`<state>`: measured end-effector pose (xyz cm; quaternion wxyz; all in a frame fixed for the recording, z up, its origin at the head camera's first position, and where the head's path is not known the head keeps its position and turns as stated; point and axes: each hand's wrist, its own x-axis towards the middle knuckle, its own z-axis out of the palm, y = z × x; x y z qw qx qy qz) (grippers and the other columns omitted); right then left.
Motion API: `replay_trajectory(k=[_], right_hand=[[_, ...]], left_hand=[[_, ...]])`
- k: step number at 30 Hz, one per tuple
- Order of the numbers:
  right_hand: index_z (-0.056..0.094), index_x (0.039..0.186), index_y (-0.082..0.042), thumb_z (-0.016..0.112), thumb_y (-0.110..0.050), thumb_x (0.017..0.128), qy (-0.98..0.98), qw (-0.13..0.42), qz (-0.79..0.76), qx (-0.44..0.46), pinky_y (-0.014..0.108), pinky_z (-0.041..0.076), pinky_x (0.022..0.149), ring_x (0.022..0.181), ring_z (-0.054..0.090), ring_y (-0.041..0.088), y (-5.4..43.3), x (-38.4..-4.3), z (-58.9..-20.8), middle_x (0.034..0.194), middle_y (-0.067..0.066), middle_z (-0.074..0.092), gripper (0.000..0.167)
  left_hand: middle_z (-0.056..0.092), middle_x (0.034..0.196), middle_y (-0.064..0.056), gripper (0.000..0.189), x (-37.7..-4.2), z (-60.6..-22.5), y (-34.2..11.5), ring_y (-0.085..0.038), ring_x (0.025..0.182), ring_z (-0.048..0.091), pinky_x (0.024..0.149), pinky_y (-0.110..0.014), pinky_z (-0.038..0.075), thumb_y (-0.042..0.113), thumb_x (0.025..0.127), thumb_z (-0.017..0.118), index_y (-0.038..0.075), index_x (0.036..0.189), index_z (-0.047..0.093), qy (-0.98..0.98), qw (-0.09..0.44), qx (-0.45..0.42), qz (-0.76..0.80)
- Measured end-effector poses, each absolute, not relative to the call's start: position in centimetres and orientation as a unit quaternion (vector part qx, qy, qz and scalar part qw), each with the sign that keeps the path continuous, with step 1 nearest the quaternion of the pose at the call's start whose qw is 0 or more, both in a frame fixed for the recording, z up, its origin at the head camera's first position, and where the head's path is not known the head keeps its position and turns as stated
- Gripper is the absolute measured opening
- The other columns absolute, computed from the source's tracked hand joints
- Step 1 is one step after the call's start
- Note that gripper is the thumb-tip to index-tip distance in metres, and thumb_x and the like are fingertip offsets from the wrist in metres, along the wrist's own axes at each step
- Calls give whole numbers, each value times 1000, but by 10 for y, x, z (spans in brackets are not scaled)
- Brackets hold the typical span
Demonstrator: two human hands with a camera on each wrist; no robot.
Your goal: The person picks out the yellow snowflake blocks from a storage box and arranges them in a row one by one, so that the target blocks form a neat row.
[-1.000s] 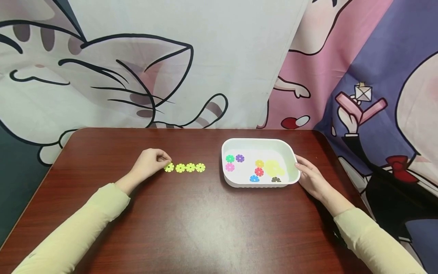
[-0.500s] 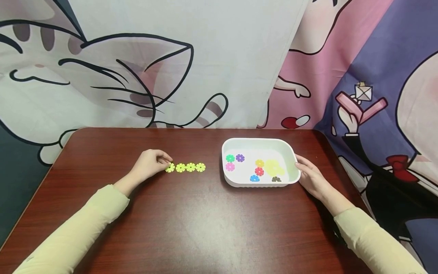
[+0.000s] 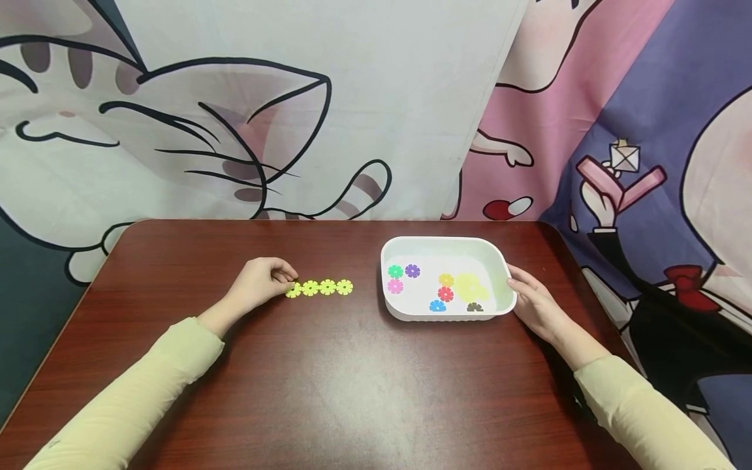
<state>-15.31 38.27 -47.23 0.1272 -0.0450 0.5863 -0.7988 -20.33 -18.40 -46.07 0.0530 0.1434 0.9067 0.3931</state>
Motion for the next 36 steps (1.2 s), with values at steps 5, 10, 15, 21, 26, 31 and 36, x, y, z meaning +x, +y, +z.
replay_trajectory(k=[5, 10, 15, 21, 26, 31, 36], right_hand=[[63, 137, -21, 37, -2, 112, 583, 129, -801, -46, 18, 52, 102, 124, 63, 2, 383, -153, -472, 136, -9, 68, 41], [63, 137, -23, 37, -3, 112, 586, 131, -798, -43, 17, 52, 102, 124, 64, 1, 383, -153, -471, 135, -10, 69, 41], [64, 137, -23, 38, -3, 113, 581, 137, -801, -45, 18, 53, 101, 123, 64, 1, 383, -152, -470, 135, -10, 70, 41], [64, 137, -23, 37, -3, 113, 577, 137, -803, -53, 18, 53, 101, 123, 65, 1, 383, -152, -471, 135, -9, 70, 42], [65, 137, -22, 35, -2, 112, 579, 133, -803, -57, 18, 52, 101, 124, 64, 1, 383, -152, -473, 135, -9, 70, 44], [64, 137, -22, 35, -2, 112, 579, 134, -802, -58, 17, 52, 101, 124, 64, 1, 383, -152, -474, 136, -9, 70, 44], [64, 137, -22, 35, -1, 112, 580, 132, -802, -59, 18, 52, 101, 124, 64, 1, 383, -152, -473, 136, -9, 69, 44]], left_hand=[[78, 87, -11, 10, -204, -461, -184, -14, 77, 68, 70, -18, 53, -2, 87, 76, 1, 96, 79, 906, 53, 145, 393], [78, 88, -11, 8, -204, -460, -185, -14, 78, 68, 71, -19, 54, 0, 88, 77, 1, 96, 79, 907, 54, 142, 393], [79, 90, -12, 9, -205, -458, -184, -16, 80, 69, 72, -20, 54, 2, 90, 77, 2, 98, 79, 908, 53, 136, 392], [79, 90, -13, 9, -209, -455, -179, -16, 80, 70, 73, -20, 54, 2, 91, 76, 2, 98, 79, 909, 42, 126, 395], [79, 91, -13, 10, -212, -451, -169, -16, 80, 71, 72, -19, 53, 3, 90, 76, 2, 99, 80, 904, 39, 117, 408], [80, 93, -14, 10, -217, -447, -154, -18, 83, 73, 72, -20, 55, 4, 91, 77, 2, 101, 80, 898, 41, 117, 422], [80, 97, -15, 11, -221, -441, -136, -23, 87, 75, 76, -23, 57, 4, 92, 77, 2, 103, 80, 891, 46, 123, 435]])
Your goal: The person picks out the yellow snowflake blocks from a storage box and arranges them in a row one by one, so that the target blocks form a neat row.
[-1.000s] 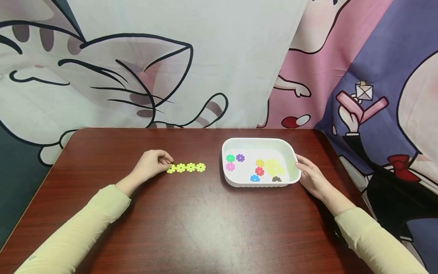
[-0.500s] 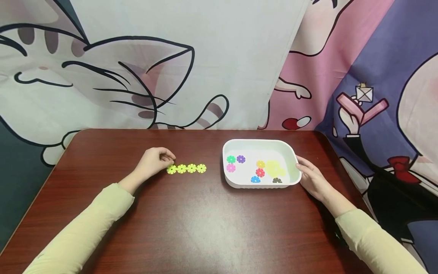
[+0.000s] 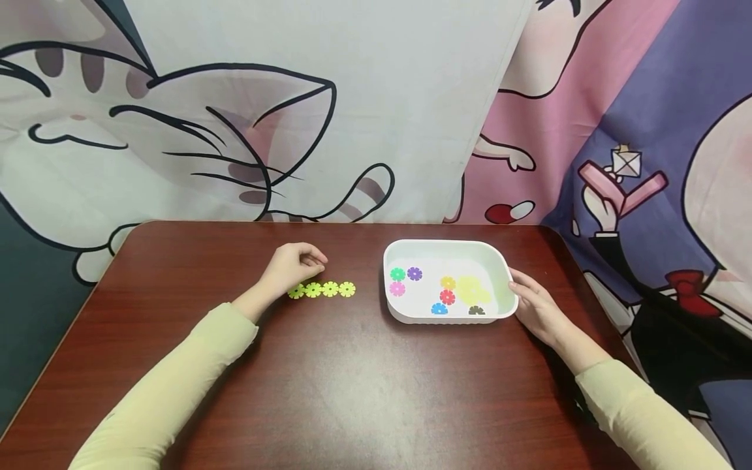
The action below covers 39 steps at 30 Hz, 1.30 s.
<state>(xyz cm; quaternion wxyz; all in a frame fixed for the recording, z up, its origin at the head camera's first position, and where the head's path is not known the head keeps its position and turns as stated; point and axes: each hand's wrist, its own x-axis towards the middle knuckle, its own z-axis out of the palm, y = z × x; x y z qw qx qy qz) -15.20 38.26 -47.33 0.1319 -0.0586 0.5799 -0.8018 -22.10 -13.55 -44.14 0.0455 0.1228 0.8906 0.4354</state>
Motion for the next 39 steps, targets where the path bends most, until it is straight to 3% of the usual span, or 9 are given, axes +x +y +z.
replay_trajectory(k=[8, 16, 39], right_hand=[[64, 137, -24, 34, -2, 113, 589, 133, -795, -50, 17, 53, 100, 123, 64, 0, 384, -152, -471, 135, -11, 69, 44], [64, 137, -24, 35, -3, 113, 588, 134, -796, -54, 17, 53, 100, 122, 65, 0, 384, -151, -470, 135, -11, 70, 44], [65, 137, -24, 36, -3, 113, 584, 138, -798, -53, 17, 53, 100, 123, 64, 0, 384, -153, -471, 136, -12, 69, 43]], left_hand=[[80, 98, -16, 12, -230, -432, -102, -26, 89, 76, 78, -26, 59, 1, 92, 75, 0, 103, 80, 873, 37, 157, 460], [80, 102, -14, 11, -238, -416, -61, -27, 92, 75, 87, -38, 62, 1, 92, 76, 2, 102, 80, 862, 36, 195, 466], [80, 100, -11, 9, -237, -411, 38, -21, 92, 74, 83, -23, 60, 4, 94, 78, 4, 103, 80, 845, 72, 256, 465]])
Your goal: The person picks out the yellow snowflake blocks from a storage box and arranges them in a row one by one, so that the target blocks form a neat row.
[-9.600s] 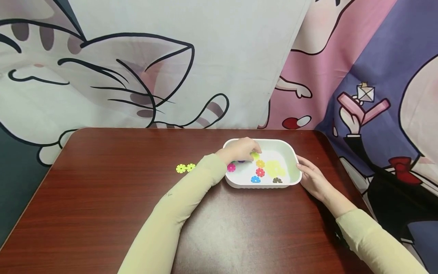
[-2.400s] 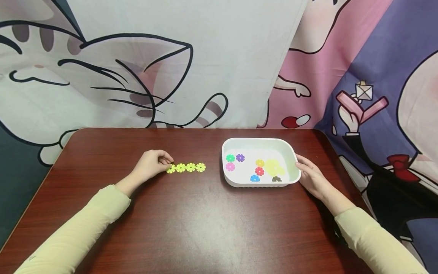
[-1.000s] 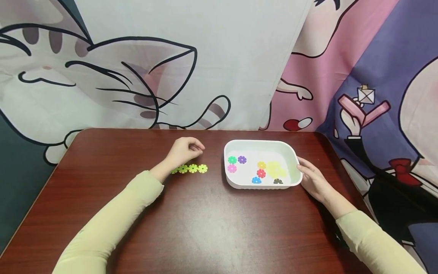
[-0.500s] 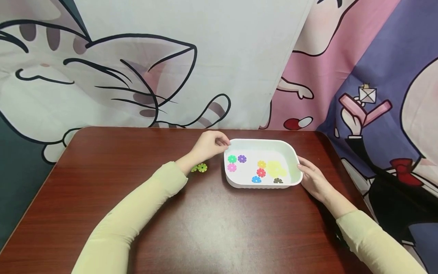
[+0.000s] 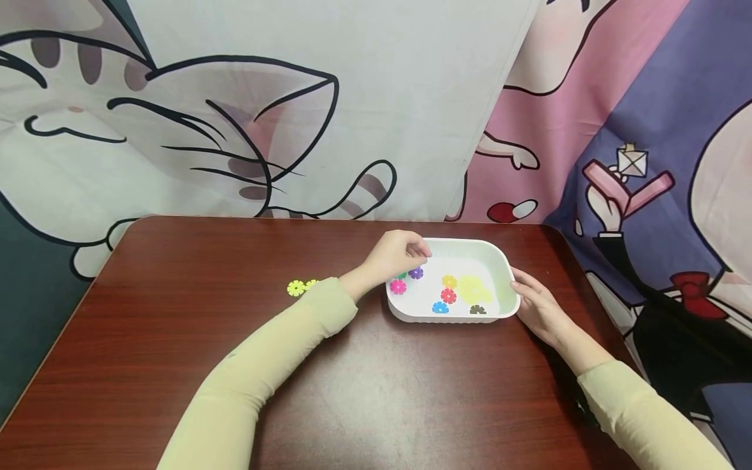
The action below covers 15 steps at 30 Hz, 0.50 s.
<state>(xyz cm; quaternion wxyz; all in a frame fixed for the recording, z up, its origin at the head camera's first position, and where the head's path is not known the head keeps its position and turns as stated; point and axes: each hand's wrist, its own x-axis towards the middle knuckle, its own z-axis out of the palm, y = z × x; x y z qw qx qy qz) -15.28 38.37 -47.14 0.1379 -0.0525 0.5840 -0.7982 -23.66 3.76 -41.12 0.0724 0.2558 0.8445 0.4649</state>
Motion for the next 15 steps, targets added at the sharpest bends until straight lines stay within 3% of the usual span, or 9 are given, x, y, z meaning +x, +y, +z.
replay_trajectory(k=[7, 15], right_hand=[[65, 137, -25, 35, -3, 113, 585, 141, -797, -50, 16, 52, 100, 122, 64, -1, 385, -152, -471, 135, -13, 69, 44], [64, 136, -25, 37, -4, 113, 591, 136, -794, -44, 16, 53, 100, 123, 64, -1, 383, -152, -471, 135, -12, 69, 41]], left_hand=[[81, 101, -12, 9, -236, -415, 63, -21, 93, 76, 78, -16, 56, 5, 95, 77, 4, 104, 80, 837, 93, 271, 465], [81, 103, -10, 11, -236, -419, 87, -19, 97, 74, 86, -17, 56, 4, 96, 75, 4, 106, 79, 831, 124, 294, 456]])
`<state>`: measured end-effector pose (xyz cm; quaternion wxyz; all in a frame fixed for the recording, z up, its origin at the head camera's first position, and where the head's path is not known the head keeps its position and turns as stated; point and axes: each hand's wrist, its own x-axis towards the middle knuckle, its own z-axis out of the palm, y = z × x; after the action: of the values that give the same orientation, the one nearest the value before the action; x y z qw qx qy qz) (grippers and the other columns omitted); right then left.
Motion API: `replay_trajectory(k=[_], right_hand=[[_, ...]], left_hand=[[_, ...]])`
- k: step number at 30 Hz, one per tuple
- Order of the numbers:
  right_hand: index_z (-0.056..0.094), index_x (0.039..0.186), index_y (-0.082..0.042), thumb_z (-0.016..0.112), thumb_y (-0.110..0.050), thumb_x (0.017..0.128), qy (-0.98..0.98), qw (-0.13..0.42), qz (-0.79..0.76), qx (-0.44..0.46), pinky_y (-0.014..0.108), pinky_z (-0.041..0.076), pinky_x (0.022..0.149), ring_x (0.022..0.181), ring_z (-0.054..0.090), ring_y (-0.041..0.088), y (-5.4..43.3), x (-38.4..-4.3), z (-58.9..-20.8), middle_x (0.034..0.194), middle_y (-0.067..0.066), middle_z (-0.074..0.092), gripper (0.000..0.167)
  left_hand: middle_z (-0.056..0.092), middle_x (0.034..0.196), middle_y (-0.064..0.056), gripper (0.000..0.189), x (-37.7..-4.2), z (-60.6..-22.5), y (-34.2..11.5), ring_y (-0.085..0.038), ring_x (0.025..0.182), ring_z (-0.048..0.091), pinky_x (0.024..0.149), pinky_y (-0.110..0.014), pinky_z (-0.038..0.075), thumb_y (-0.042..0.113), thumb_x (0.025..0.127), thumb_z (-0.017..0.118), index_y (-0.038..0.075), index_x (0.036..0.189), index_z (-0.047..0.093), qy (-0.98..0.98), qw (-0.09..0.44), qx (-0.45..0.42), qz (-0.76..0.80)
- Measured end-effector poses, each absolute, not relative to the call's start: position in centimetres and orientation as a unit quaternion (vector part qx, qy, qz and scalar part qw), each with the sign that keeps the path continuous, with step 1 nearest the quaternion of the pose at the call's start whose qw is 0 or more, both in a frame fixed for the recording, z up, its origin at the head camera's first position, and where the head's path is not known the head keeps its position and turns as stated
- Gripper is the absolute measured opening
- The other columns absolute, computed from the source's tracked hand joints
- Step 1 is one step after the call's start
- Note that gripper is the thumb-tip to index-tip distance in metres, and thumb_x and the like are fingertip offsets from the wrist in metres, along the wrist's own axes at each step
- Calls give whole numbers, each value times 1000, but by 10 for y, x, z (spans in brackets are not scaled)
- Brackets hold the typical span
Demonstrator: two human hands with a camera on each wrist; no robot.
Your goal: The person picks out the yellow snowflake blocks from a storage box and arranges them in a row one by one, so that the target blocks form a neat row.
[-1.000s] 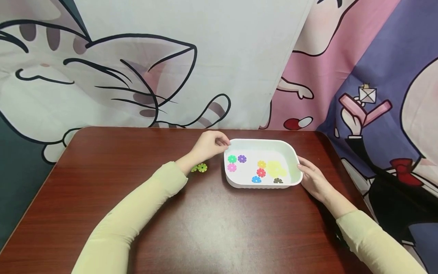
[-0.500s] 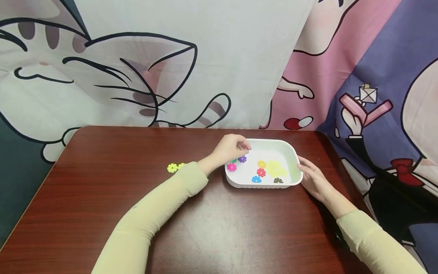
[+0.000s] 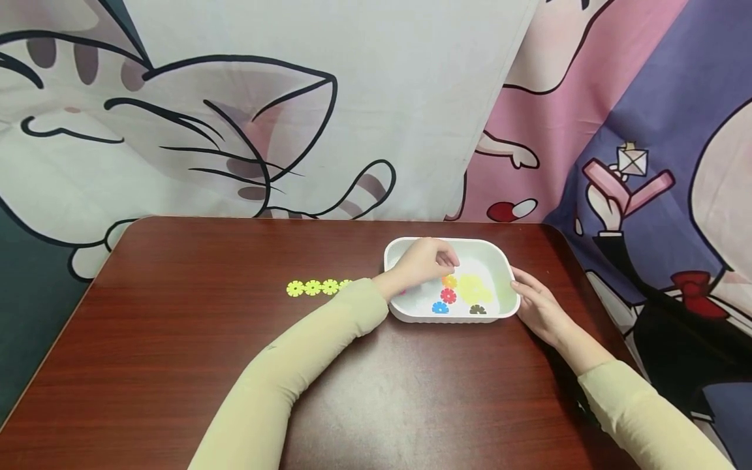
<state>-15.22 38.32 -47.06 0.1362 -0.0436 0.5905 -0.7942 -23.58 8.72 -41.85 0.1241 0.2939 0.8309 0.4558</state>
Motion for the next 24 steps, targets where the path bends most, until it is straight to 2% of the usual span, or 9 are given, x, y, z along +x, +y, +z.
replay_trajectory(k=[13, 24], right_hand=[[64, 136, -25, 38, -4, 113, 594, 135, -792, -36, 16, 52, 100, 123, 64, -1, 383, -152, -470, 134, -13, 69, 40], [66, 134, -25, 37, -4, 113, 589, 135, -796, -37, 16, 53, 99, 121, 64, -1, 383, -153, -471, 133, -12, 70, 42]], left_hand=[[80, 102, -7, 11, -230, -425, 117, -11, 90, 72, 81, -11, 53, 3, 95, 77, 3, 106, 79, 836, 137, 335, 412], [80, 107, -7, 15, -220, -428, 129, -11, 93, 69, 84, -10, 51, 3, 95, 76, 5, 110, 78, 845, 148, 347, 379]])
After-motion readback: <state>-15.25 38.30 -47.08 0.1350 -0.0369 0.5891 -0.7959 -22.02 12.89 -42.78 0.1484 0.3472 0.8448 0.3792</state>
